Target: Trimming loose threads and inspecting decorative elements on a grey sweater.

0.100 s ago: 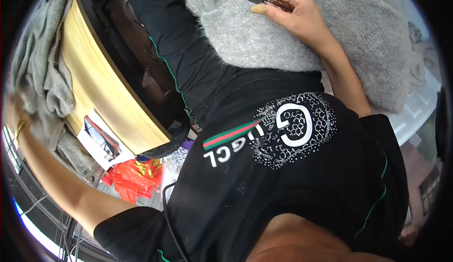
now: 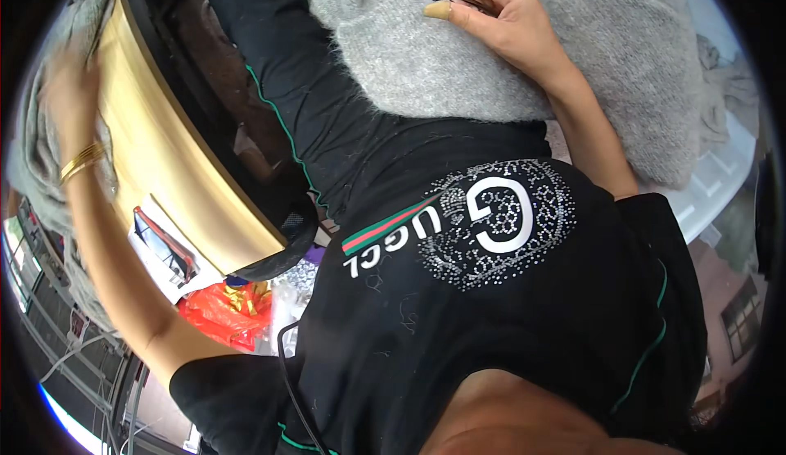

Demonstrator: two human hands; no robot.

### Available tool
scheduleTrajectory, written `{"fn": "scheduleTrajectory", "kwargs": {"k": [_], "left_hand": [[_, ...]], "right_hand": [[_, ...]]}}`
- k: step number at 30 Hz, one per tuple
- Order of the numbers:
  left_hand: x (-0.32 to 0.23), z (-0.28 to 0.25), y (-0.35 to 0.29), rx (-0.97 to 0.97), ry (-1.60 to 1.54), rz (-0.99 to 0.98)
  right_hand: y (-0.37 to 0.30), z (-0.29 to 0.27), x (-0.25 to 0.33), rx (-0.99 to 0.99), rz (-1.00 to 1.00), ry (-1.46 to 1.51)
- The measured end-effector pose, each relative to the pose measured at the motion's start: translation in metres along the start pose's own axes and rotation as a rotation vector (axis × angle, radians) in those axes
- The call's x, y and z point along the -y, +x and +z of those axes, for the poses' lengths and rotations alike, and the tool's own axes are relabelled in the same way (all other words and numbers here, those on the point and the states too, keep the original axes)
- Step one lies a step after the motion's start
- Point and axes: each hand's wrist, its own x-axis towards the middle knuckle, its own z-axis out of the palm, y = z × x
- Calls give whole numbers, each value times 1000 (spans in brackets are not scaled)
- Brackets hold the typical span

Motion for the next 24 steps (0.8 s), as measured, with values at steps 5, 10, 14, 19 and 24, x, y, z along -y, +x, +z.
{"fn": "scheduleTrajectory", "kwargs": {"k": [5, 10, 14, 19, 24], "left_hand": [[-294, -153, 76, 50, -1539, 160], [-362, -221, 145, 54, -1939, 100], [-370, -290, 186, 118, -2018, 90], [-361, -364, 233, -46, -1910, 45], [-368, -395, 250, -296, -1788, -87]], "right_hand": [[-5, -12, -7, -98, -156, 86], [-29, -25, 26, -122, -150, 79], [-53, -31, 53, -143, -390, 16], [-90, -43, 85, -196, -348, 167], [-109, -52, 102, -158, -395, 46]]}}
